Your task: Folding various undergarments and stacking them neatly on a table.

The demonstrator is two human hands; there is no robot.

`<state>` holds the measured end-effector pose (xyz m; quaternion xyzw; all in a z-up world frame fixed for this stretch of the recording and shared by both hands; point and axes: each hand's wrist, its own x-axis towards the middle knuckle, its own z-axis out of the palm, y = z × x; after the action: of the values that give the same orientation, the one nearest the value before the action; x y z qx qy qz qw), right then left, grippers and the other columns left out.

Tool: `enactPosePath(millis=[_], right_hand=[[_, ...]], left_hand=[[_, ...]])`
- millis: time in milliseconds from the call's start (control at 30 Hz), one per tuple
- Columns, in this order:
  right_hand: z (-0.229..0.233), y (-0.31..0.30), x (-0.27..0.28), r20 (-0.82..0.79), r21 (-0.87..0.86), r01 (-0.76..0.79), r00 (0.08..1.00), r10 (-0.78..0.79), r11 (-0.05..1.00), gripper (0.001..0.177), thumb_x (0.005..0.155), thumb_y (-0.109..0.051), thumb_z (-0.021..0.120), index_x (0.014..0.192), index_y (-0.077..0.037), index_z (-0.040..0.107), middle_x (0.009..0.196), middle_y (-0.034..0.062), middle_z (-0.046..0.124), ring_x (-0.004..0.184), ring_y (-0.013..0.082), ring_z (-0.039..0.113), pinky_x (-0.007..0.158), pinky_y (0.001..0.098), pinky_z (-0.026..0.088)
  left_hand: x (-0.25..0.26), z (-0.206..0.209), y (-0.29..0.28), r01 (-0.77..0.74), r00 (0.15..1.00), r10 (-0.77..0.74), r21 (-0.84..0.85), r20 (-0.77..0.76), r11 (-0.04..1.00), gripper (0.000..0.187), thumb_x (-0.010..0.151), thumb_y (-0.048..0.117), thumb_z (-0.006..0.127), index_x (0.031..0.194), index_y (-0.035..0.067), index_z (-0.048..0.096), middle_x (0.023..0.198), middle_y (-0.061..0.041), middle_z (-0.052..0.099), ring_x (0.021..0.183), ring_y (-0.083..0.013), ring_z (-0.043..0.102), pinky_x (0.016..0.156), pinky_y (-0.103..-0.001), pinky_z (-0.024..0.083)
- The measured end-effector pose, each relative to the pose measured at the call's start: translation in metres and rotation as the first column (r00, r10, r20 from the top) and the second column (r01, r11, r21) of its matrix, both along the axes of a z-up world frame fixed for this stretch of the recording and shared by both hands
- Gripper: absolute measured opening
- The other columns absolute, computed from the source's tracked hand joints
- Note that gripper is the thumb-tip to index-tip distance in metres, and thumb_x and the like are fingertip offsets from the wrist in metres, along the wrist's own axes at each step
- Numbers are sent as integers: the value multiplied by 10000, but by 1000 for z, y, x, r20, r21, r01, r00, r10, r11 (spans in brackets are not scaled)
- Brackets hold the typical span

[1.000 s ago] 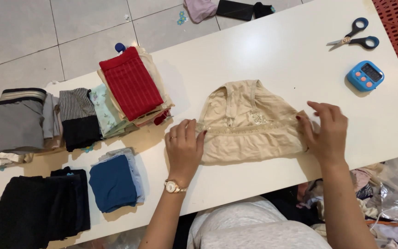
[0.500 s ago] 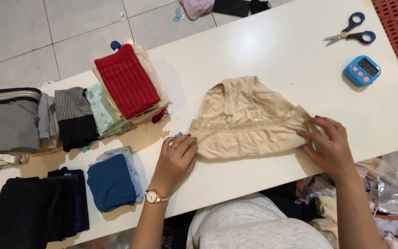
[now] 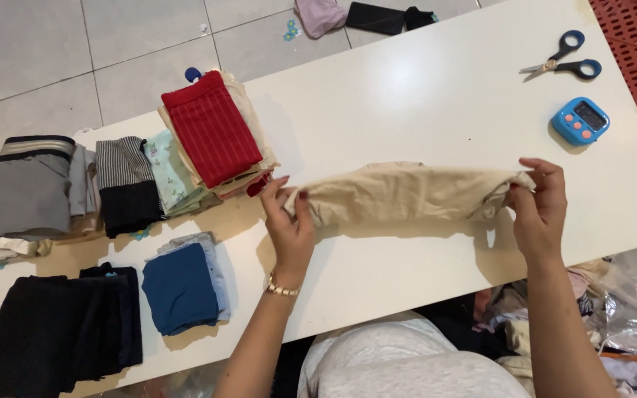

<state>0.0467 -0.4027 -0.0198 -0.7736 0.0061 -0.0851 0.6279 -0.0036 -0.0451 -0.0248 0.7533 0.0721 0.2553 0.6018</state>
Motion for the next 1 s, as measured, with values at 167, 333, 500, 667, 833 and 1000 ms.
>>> enactPosePath(millis=[167,333,500,667,833,1000], right_hand=[[8,13,28,-126,26,111,986,-107,993,370,1002,-56,385,1356,-134,455,986,46,467,713,100,406,607,252,340],[11,11,48,-8,-389,68,997,-77,919,453,945,-60,449,1398,-74,458,1137,166,569,871,219,546,820,381,420],[8,10,47,190,-512,91,982,9,854,456,902,63,444,1356,88,473,1313,241,483,1173,360,499,967,456,436],[11,19,16,309,-615,198,951,3,764,327,1054,-19,626,1340,106,531,1235,250,515,1128,371,469,922,454,446],[-7,33,-12,214,-654,171,976,-36,737,680,779,-171,960,1297,55,581,1099,175,496,930,356,604,791,400,582],[-9,20,-17,97,-565,114,993,-71,818,453,919,-47,847,1267,94,593,1067,210,530,913,396,659,768,439,593]], left_hand=[[31,-1,1,21,998,-15,105,-57,994,358,1051,55,525,1373,84,371,1060,-161,603,816,-198,692,630,-278,563],[57,-6,8,148,964,-41,404,-261,903,507,1010,2,517,1482,37,335,1162,-248,663,1135,-349,669,772,-378,607],[60,-1,-2,67,977,121,794,-175,605,413,996,156,654,1341,-10,501,1174,-203,598,911,-383,643,638,-448,568],[34,16,-26,24,977,181,901,-113,434,421,1010,299,612,1359,67,575,1411,-170,550,1297,-343,499,1045,-520,431],[17,-1,-49,213,974,-47,838,-219,502,569,1043,376,514,1521,77,439,1583,-214,346,1495,-429,245,1148,-618,206],[14,-10,-41,299,940,-39,762,-340,574,595,1055,423,455,1553,105,388,1638,-213,256,1525,-437,159,1155,-659,137]])
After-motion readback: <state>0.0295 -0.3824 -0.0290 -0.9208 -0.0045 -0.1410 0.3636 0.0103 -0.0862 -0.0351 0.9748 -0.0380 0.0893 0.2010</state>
